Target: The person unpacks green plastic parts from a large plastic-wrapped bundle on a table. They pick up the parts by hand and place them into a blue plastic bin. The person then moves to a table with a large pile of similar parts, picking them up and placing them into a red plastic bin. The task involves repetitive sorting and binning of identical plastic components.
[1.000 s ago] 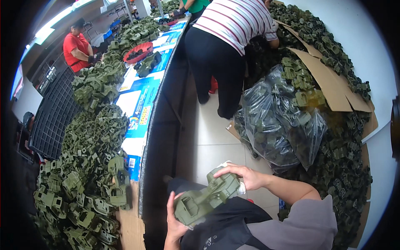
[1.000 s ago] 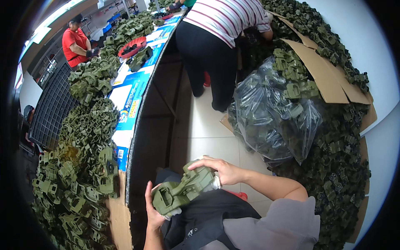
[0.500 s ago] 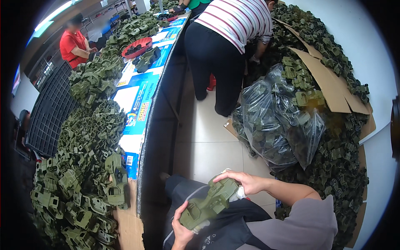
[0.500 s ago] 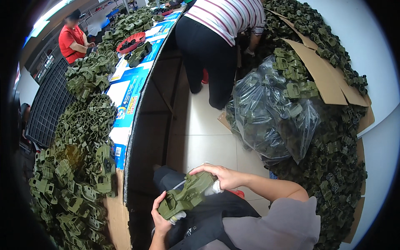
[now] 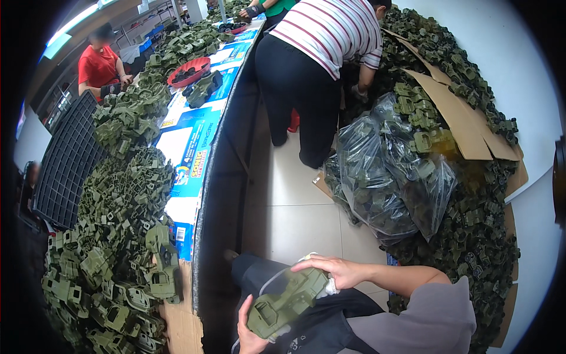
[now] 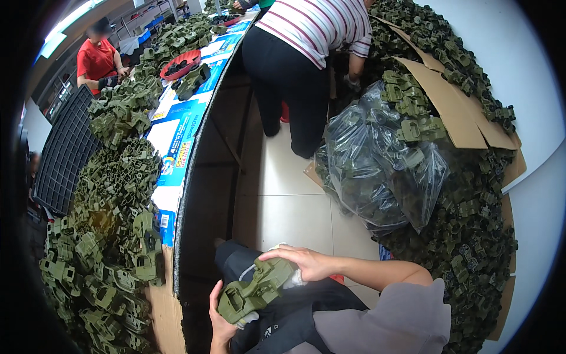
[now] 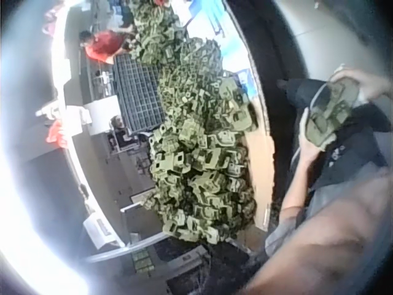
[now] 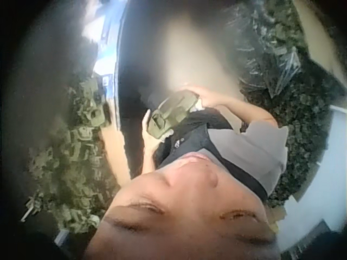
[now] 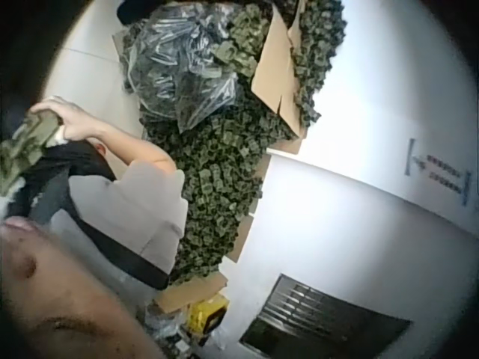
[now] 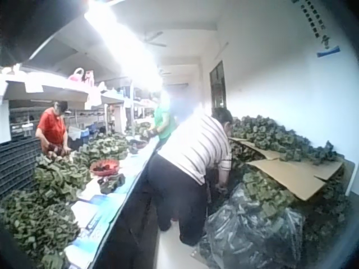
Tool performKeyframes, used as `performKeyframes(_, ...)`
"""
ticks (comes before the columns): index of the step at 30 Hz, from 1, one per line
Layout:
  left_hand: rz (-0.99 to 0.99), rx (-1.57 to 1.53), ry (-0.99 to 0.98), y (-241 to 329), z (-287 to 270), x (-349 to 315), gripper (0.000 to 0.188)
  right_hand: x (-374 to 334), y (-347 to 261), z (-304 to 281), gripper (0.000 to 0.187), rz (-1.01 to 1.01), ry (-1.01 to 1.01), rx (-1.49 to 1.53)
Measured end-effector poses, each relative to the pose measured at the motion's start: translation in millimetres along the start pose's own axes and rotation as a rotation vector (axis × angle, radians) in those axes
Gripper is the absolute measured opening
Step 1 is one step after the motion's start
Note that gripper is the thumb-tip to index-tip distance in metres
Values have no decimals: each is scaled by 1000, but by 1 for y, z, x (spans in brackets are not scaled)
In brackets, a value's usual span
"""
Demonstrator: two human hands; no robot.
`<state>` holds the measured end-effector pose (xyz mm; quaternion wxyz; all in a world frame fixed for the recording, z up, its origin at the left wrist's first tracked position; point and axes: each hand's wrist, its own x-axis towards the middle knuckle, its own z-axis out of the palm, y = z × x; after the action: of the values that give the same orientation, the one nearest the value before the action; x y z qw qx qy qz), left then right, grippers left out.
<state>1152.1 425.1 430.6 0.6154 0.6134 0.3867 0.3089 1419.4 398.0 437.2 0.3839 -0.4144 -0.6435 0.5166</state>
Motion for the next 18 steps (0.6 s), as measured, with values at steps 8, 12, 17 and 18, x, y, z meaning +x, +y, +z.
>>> performKeyframes(8, 80, -4, -43, -13, -4, 6, 99, -1, 5, -4, 62, -33, 63, 85)
performKeyframes(12, 48, -146, 22, 3, -9, 14, 120, 5, 18, -1, 57, 2, 236, 85)
performKeyframes(17, -30, -93, 229, -27, -29, 4, 88, 17, 49, -42, 37, -17, 672, 994)
performKeyframes(18, -79, -52, 229, -40, -30, -3, 78, 34, 49, -48, 38, -43, 729, 1019)
